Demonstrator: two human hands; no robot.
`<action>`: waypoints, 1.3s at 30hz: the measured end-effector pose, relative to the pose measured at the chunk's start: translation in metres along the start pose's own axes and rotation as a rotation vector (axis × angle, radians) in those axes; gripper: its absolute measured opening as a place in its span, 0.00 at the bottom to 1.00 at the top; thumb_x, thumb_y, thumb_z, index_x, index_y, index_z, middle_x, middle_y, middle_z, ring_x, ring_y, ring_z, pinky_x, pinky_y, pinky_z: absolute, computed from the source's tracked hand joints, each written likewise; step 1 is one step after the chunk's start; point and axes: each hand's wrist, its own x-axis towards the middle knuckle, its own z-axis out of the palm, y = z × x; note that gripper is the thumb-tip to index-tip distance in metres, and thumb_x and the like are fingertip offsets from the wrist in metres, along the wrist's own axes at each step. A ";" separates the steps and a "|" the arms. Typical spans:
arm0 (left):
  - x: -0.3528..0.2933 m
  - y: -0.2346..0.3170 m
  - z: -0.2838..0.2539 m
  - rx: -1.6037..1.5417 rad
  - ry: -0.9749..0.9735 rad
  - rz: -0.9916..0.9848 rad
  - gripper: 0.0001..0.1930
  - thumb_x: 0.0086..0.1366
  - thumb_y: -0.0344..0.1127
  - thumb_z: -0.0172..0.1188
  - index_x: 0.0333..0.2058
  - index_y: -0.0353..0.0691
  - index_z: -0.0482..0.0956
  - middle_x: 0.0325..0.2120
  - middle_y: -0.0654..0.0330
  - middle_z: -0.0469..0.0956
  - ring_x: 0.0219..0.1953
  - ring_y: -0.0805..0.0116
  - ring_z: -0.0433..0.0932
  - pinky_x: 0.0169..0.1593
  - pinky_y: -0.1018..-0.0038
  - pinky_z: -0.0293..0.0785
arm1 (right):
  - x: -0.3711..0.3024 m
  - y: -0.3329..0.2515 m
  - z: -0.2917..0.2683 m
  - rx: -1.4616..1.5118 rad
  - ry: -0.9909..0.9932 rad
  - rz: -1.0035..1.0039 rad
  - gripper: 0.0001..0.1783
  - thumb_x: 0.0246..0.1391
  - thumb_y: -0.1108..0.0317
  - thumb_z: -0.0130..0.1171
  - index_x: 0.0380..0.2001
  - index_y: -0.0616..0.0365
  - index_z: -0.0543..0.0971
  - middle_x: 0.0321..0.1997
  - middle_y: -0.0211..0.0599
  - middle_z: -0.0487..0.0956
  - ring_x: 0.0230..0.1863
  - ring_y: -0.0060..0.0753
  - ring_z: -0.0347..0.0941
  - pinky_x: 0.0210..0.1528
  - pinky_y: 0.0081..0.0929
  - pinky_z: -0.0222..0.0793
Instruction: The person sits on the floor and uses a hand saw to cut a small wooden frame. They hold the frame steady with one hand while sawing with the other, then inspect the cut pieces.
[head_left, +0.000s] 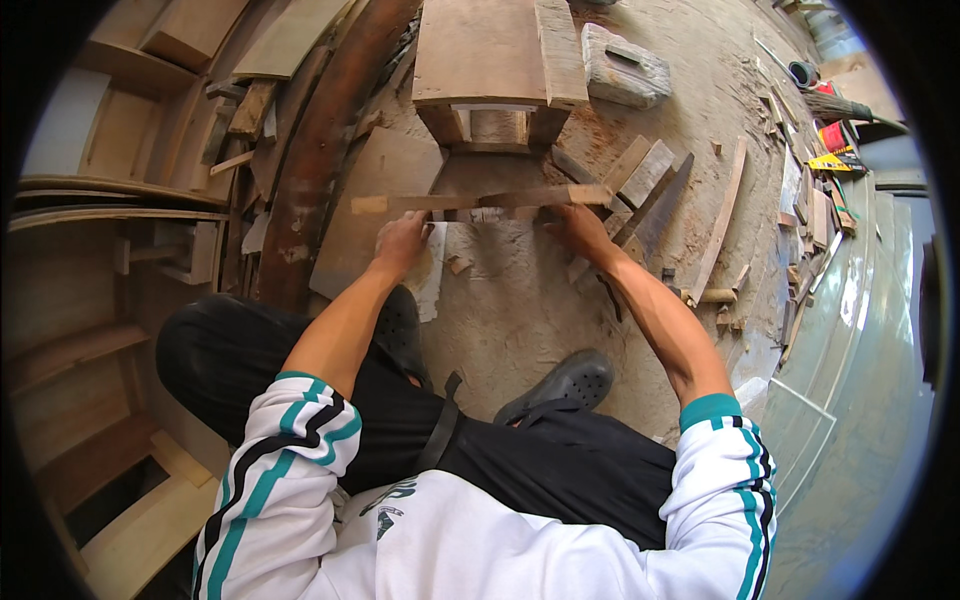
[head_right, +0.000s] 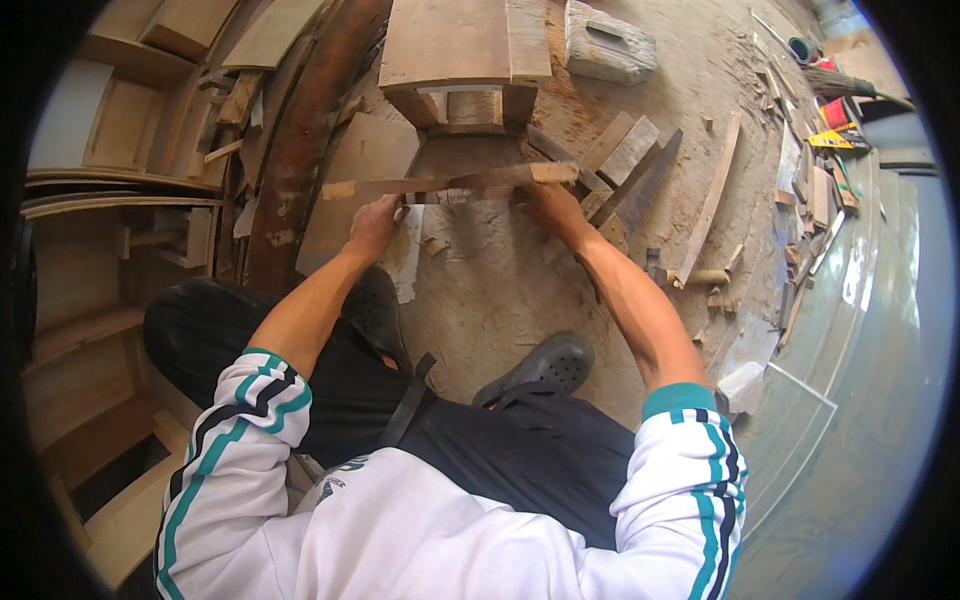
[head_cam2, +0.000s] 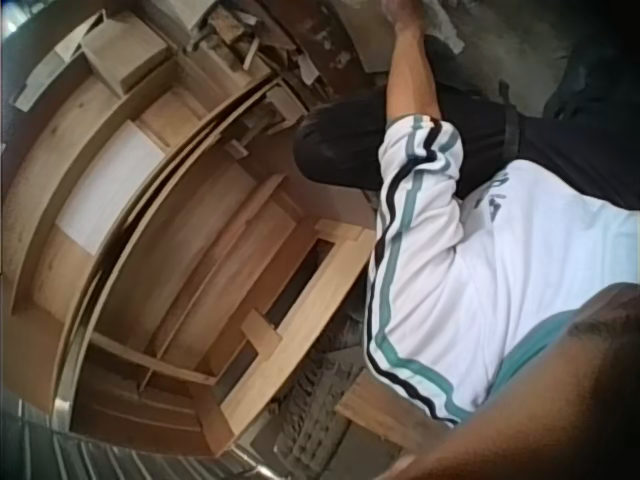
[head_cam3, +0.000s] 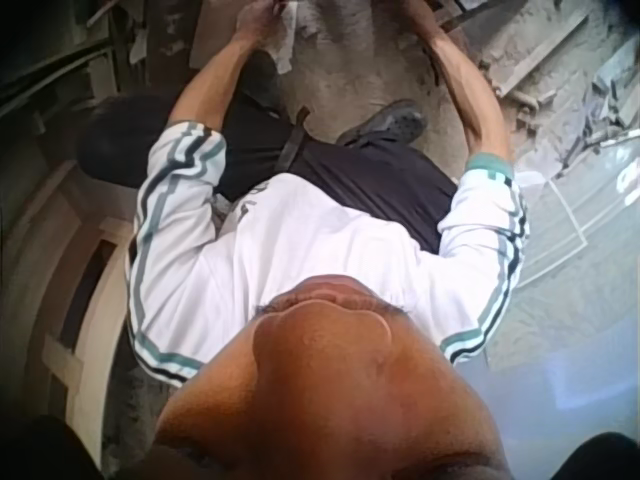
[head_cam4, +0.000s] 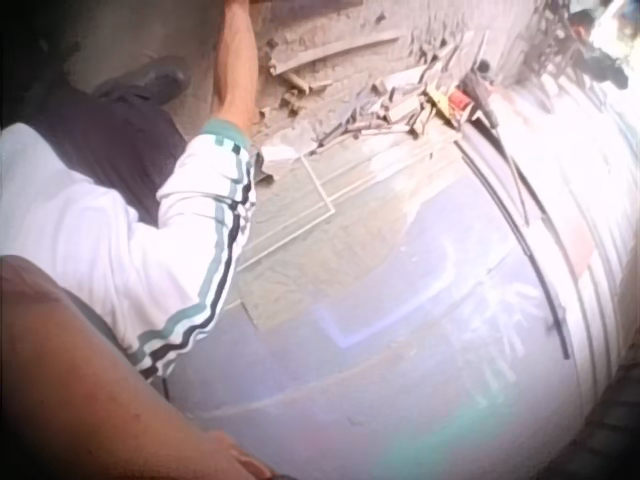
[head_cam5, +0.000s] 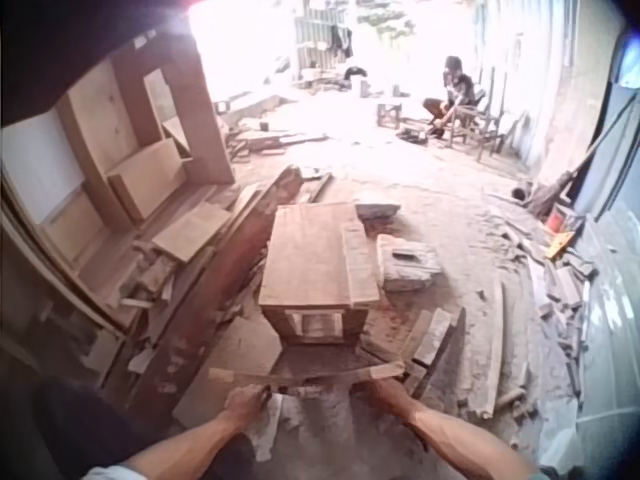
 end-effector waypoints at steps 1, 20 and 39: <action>0.002 -0.002 0.000 0.022 0.006 0.039 0.12 0.68 0.42 0.59 0.44 0.44 0.78 0.38 0.50 0.83 0.41 0.43 0.82 0.44 0.50 0.76 | 0.003 0.001 0.000 -0.042 -0.044 -0.003 0.23 0.53 0.66 0.66 0.53 0.58 0.78 0.52 0.50 0.79 0.53 0.56 0.76 0.52 0.44 0.73; 0.015 -0.002 -0.005 -0.028 -0.184 0.132 0.14 0.63 0.44 0.63 0.46 0.49 0.85 0.38 0.55 0.84 0.45 0.54 0.82 0.46 0.59 0.78 | 0.012 0.040 0.011 -0.219 0.022 -0.238 0.15 0.54 0.77 0.51 0.45 0.59 0.77 0.47 0.46 0.76 0.51 0.53 0.75 0.52 0.42 0.75; 0.003 0.004 0.025 0.022 0.056 0.206 0.14 0.63 0.42 0.65 0.44 0.43 0.80 0.33 0.54 0.82 0.37 0.51 0.83 0.40 0.58 0.79 | 0.017 0.048 0.014 -0.083 0.084 -0.268 0.13 0.54 0.76 0.53 0.41 0.58 0.82 0.46 0.45 0.80 0.49 0.52 0.79 0.51 0.43 0.76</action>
